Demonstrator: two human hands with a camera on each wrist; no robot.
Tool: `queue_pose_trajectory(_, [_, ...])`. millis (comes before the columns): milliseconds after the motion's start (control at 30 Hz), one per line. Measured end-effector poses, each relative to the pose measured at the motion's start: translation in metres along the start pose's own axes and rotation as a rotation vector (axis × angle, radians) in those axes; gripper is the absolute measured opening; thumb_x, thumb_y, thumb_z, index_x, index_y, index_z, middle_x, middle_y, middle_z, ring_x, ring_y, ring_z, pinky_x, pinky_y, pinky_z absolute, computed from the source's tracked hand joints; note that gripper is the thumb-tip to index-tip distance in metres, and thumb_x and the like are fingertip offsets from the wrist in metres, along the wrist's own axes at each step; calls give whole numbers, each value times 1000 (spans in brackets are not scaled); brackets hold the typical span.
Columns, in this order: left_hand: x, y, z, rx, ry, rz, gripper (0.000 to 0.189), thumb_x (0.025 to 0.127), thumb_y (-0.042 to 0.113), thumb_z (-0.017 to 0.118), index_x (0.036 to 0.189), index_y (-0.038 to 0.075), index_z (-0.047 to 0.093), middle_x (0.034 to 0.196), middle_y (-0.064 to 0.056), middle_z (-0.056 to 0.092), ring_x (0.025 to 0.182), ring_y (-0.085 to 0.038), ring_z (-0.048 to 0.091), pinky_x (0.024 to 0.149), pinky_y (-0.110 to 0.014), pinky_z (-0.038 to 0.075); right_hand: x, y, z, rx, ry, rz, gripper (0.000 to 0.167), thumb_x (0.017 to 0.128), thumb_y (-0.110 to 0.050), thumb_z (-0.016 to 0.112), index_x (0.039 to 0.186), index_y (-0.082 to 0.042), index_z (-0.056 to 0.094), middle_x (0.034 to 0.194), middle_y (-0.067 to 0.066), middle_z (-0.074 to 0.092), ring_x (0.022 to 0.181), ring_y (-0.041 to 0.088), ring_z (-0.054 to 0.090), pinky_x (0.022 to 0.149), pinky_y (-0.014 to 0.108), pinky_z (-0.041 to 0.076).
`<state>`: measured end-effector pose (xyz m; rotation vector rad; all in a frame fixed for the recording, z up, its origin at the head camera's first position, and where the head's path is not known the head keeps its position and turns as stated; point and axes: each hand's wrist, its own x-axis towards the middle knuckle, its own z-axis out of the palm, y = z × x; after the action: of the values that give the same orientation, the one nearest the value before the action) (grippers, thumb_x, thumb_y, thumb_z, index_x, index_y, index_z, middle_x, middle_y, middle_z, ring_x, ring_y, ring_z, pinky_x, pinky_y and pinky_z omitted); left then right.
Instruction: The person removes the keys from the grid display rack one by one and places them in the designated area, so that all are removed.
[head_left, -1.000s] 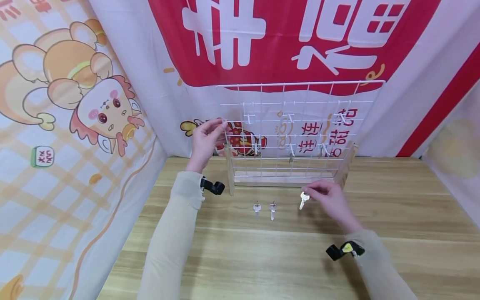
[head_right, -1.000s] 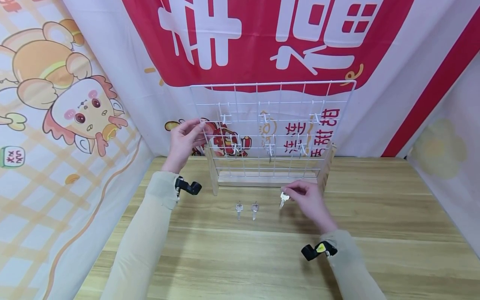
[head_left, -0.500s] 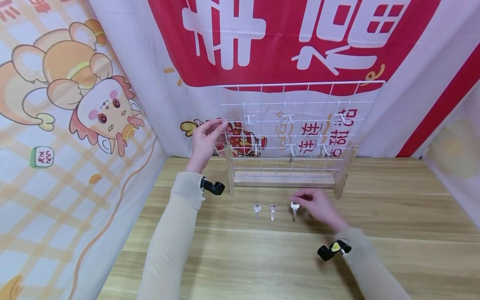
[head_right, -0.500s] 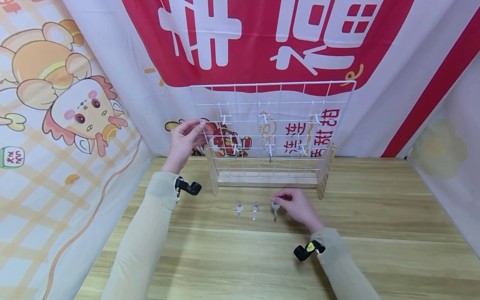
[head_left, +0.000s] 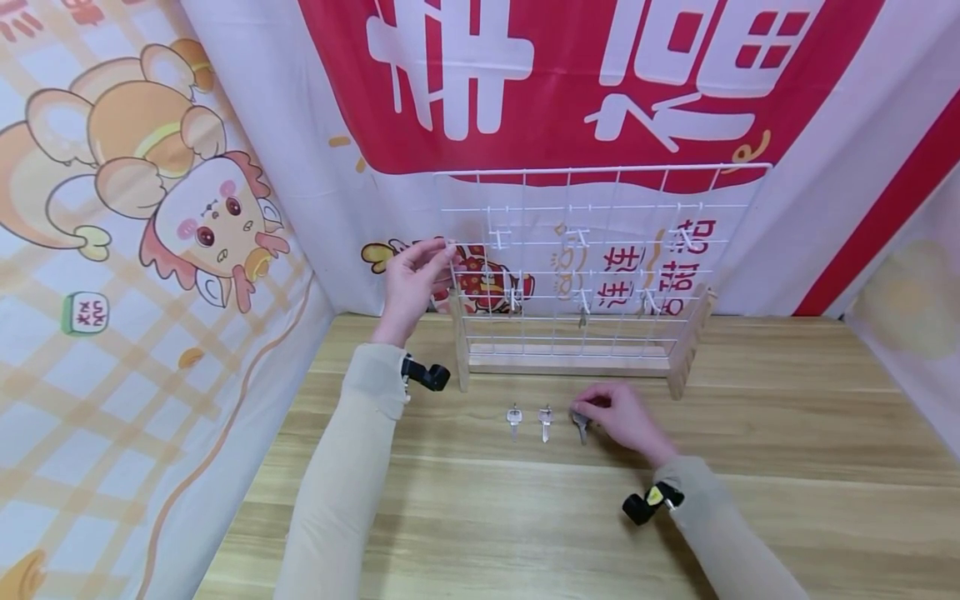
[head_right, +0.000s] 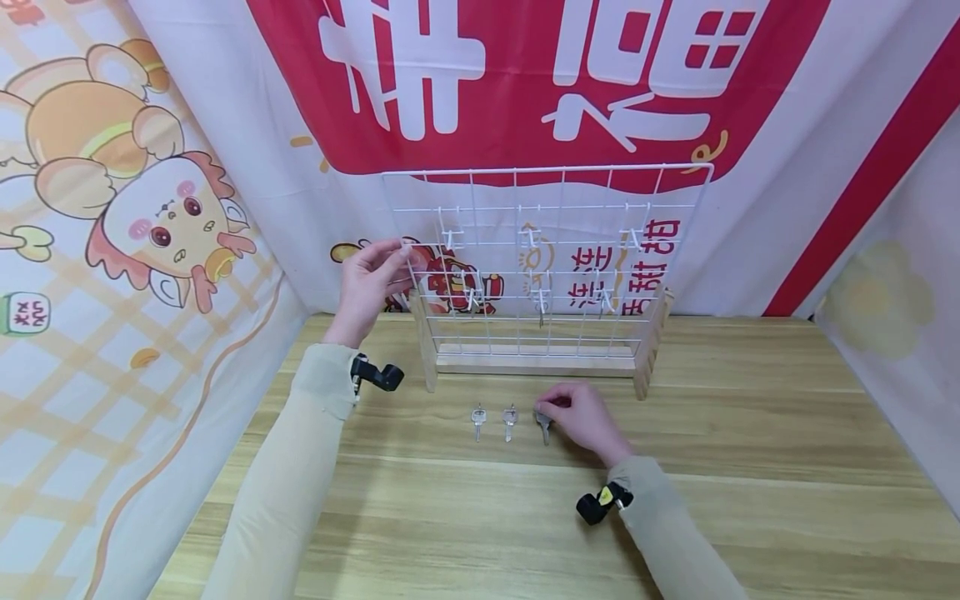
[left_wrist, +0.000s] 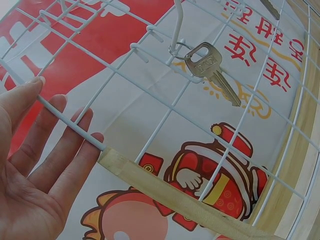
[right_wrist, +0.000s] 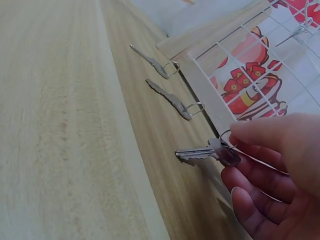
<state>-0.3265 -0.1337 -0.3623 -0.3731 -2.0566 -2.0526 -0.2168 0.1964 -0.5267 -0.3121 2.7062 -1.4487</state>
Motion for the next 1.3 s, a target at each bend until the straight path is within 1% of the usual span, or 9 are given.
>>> queue_pose_trajectory(200, [1, 0, 1, -9, 1, -1, 33, 97, 30, 73, 121, 7, 72, 116, -25, 69, 105, -43, 68, 85, -42, 60, 1, 2, 3, -46, 36, -20, 5, 92, -18, 79, 94, -13, 79, 89, -5, 73, 84, 15, 64, 80, 35, 53])
queue_pose_trajectory(333, [1, 0, 1, -11, 3, -4, 35, 97, 30, 73, 122, 6, 72, 115, -25, 70, 105, -42, 69, 84, -41, 61, 2, 3, 4, -49, 44, -24, 5, 92, -17, 79, 94, -12, 79, 90, -4, 73, 84, 15, 65, 79, 34, 53])
queue_pose_trajectory(467, [1, 1, 1, -8, 2, -3, 35, 97, 30, 72, 122, 6, 72, 116, -26, 69, 105, -43, 68, 84, -41, 61, 2, 2, 4, -55, 43, -7, 6, 92, -18, 79, 94, -13, 79, 90, -4, 73, 85, 16, 65, 81, 36, 53])
queue_pose_trajectory(600, [0, 0, 1, -1, 0, 3, 34, 97, 33, 72, 121, 9, 72, 116, -25, 69, 107, -45, 67, 84, -40, 61, 2, 0, 4, -66, 40, 30, 6, 92, -20, 78, 95, -14, 79, 91, -4, 73, 87, 16, 65, 84, 40, 53])
queue_pose_trajectory(800, [-1, 1, 1, 7, -1, 5, 34, 97, 33, 72, 121, 10, 72, 118, -27, 68, 105, -41, 69, 84, -41, 61, 3, 0, 4, -64, 35, 65, 8, 94, -21, 77, 97, -14, 79, 92, -5, 73, 90, 17, 65, 88, 43, 53])
queue_pose_trajectory(933, [-1, 1, 1, 1, -1, -1, 33, 97, 32, 73, 121, 9, 72, 118, -28, 67, 104, -40, 69, 85, -42, 60, 3, 0, 5, -67, 39, 57, 8, 93, -20, 77, 98, -14, 79, 92, -4, 74, 90, 17, 66, 87, 43, 54])
queue_pose_trajectory(1100, [-1, 1, 1, 2, -1, -6, 35, 97, 33, 72, 122, 9, 72, 118, -27, 67, 108, -44, 67, 87, -43, 60, 4, 2, 5, -72, 52, 35, 10, 93, -19, 78, 99, -12, 79, 94, -3, 74, 91, 18, 66, 87, 43, 53])
queue_pose_trajectory(1300, [-1, 2, 0, -1, 1, -5, 34, 96, 34, 73, 120, 10, 72, 117, -26, 68, 107, -46, 66, 88, -46, 59, 2, 2, 3, -39, 57, 41, 18, 93, -21, 78, 107, -10, 78, 102, 1, 74, 97, 22, 66, 89, 45, 54])
